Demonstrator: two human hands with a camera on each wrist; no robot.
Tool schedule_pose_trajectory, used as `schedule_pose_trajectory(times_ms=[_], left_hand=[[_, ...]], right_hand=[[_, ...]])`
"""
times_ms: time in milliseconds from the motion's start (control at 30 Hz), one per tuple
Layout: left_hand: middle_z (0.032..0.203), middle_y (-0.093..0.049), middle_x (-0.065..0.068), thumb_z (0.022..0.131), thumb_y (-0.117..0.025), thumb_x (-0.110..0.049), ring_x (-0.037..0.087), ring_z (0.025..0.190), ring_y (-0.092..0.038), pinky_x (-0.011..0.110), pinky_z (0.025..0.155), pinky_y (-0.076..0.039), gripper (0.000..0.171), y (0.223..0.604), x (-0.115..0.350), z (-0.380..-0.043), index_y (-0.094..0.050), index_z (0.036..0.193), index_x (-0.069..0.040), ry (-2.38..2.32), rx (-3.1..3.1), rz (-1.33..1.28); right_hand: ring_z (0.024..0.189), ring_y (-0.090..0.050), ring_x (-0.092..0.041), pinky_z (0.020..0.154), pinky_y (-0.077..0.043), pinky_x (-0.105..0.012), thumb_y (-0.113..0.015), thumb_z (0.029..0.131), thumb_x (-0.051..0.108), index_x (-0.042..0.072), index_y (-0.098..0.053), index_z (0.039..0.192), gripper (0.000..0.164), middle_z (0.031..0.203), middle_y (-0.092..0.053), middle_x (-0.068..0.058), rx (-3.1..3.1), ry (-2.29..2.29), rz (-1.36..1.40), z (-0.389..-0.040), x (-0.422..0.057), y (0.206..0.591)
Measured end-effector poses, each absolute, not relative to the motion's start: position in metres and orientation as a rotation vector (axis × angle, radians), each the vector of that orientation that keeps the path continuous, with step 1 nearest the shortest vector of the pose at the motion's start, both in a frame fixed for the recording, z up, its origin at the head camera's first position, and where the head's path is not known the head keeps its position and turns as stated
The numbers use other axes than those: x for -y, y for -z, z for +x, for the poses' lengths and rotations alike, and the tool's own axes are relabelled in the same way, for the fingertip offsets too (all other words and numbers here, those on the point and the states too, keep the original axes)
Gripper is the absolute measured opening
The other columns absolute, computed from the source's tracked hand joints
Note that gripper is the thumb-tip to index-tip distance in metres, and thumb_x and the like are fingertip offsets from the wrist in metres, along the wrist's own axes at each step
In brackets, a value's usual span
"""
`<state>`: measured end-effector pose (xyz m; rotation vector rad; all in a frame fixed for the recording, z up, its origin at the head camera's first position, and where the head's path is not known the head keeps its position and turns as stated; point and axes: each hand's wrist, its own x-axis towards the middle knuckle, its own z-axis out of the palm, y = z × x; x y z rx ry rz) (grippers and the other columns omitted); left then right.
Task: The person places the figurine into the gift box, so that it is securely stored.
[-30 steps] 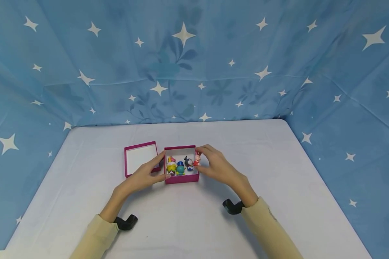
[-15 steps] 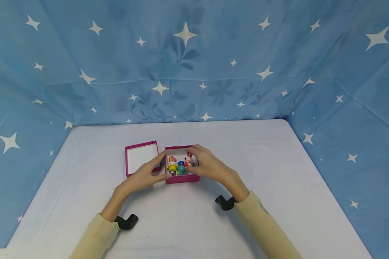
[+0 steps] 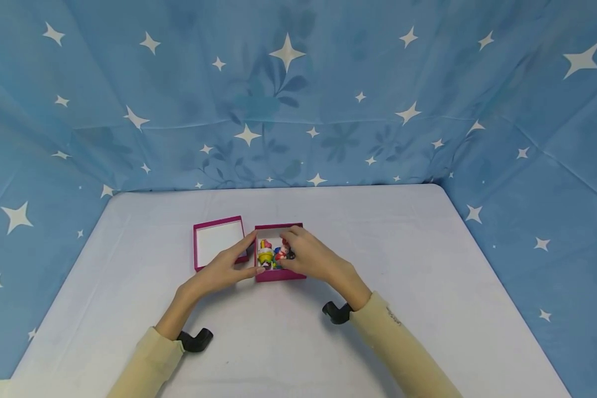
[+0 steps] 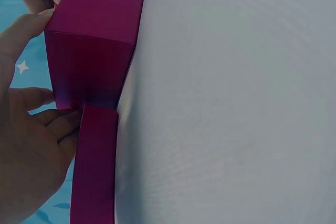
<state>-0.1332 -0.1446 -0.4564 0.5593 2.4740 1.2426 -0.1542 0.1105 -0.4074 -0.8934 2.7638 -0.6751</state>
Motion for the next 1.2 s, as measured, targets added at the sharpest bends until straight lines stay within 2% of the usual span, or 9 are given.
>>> schedule_pose_trajectory(times_ms=[267,367,600,667,767,1000,1200], left_hand=[[0.173,-0.018,0.002,0.093,-0.073,-0.048,0.029,0.156,-0.028,0.053,0.123,-0.033,0.098,0.458,0.145,-0.134,-0.015,0.167,-0.02,-1.241,-2.484,0.555],[0.173,-0.018,0.001,0.093,-0.073,-0.049,0.028,0.156,-0.028,0.053,0.123,-0.032,0.099,0.459,0.145,-0.134,-0.014,0.167,-0.021,-1.245,-2.477,0.557],[0.173,-0.018,0.0,0.093,-0.073,-0.048,0.027,0.157,-0.027,0.052,0.123,-0.033,0.098,0.459,0.144,-0.134,-0.015,0.167,-0.021,-1.25,-2.47,0.554],[0.173,-0.018,0.0,0.093,-0.073,-0.048,0.027,0.156,-0.028,0.052,0.122,-0.033,0.097,0.459,0.144,-0.134,-0.014,0.167,-0.023,-1.253,-2.465,0.549],[0.173,-0.018,-0.001,0.093,-0.073,-0.05,0.027,0.156,-0.029,0.052,0.121,-0.035,0.098,0.459,0.144,-0.133,-0.014,0.167,-0.026,-1.247,-2.458,0.533],[0.173,-0.018,0.0,0.093,-0.073,-0.049,0.028,0.156,-0.03,0.053,0.122,-0.035,0.098,0.458,0.144,-0.134,-0.013,0.167,-0.025,-1.246,-2.456,0.541],[0.173,-0.017,-0.001,0.093,-0.072,-0.051,0.027,0.156,-0.029,0.052,0.122,-0.035,0.098,0.461,0.145,-0.135,-0.013,0.167,-0.026,-1.236,-2.476,0.545]], right_hand=[[0.094,-0.061,-0.019,0.09,-0.062,-0.034,-0.081,0.09,0.034,-0.005,-0.067,0.125,0.055,0.112,-0.066,-0.011,-2.734,0.617,-0.906,-0.158,-0.107,0.41],[0.087,-0.06,-0.017,0.083,-0.062,-0.029,-0.082,0.089,0.035,-0.004,-0.069,0.119,0.051,0.106,-0.067,-0.01,-2.723,0.583,-0.882,-0.159,-0.105,0.409],[0.059,-0.054,-0.015,0.059,-0.054,-0.022,-0.085,0.086,0.029,0.002,-0.073,0.089,0.03,0.066,-0.057,-0.003,-2.65,0.552,-0.658,-0.161,-0.09,0.398],[0.053,-0.053,-0.015,0.056,-0.054,-0.021,-0.086,0.086,0.028,0.002,-0.075,0.086,0.029,0.058,-0.055,-0.002,-2.631,0.529,-0.589,-0.161,-0.085,0.397],[0.052,-0.053,-0.015,0.055,-0.055,-0.022,-0.087,0.085,0.029,0.001,-0.077,0.087,0.03,0.056,-0.051,-0.002,-2.614,0.492,-0.516,-0.162,-0.079,0.397],[0.059,-0.058,-0.016,0.063,-0.06,-0.025,-0.087,0.084,0.026,0.0,-0.077,0.095,0.03,0.066,-0.063,-0.003,-2.609,0.475,-0.482,-0.166,-0.075,0.4],[0.057,-0.056,-0.015,0.061,-0.058,-0.023,-0.087,0.084,0.024,0.0,-0.077,0.095,0.029,0.065,-0.063,-0.003,-2.604,0.506,-0.533,-0.168,-0.077,0.402]])
